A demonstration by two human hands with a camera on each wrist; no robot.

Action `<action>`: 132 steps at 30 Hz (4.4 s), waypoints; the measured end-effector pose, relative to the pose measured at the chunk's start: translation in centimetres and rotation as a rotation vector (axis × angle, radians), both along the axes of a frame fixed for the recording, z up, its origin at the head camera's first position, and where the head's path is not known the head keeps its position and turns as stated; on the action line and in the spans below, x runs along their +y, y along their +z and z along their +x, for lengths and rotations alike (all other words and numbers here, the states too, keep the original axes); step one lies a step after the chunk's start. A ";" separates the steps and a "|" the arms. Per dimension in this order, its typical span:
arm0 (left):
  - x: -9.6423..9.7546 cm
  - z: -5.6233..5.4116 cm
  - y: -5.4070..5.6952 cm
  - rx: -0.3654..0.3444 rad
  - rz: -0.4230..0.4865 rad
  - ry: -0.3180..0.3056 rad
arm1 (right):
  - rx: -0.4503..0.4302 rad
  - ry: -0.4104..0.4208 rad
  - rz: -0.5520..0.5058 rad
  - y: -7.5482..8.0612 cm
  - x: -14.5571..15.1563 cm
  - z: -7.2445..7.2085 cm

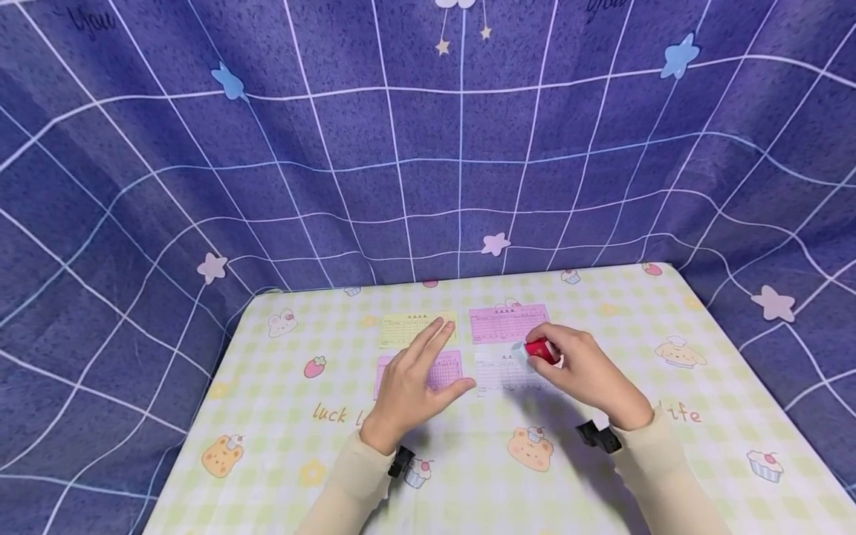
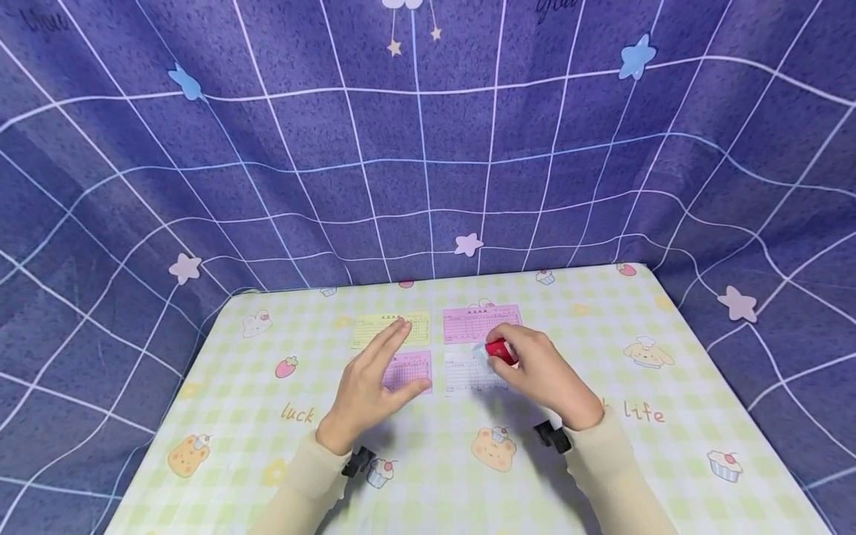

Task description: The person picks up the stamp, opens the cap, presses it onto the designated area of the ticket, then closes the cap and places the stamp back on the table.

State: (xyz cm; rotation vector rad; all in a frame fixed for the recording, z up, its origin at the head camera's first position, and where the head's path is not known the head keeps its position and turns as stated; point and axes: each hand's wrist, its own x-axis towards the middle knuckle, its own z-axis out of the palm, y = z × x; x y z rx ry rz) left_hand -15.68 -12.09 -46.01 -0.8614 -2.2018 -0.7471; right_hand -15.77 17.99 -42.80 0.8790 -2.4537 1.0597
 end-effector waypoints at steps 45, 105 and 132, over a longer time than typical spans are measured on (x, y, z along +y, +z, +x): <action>2.0 1.5 0.5 0.022 0.009 -0.148 | -0.011 0.204 -0.087 0.5 -2.3 1.8; 3.4 1.9 0.3 -0.253 0.245 -0.407 | -0.042 0.262 -0.140 0.2 -3.3 1.9; 3.6 2.6 0.5 -0.385 0.464 -0.419 | -0.072 0.280 -0.187 -0.3 -3.6 1.6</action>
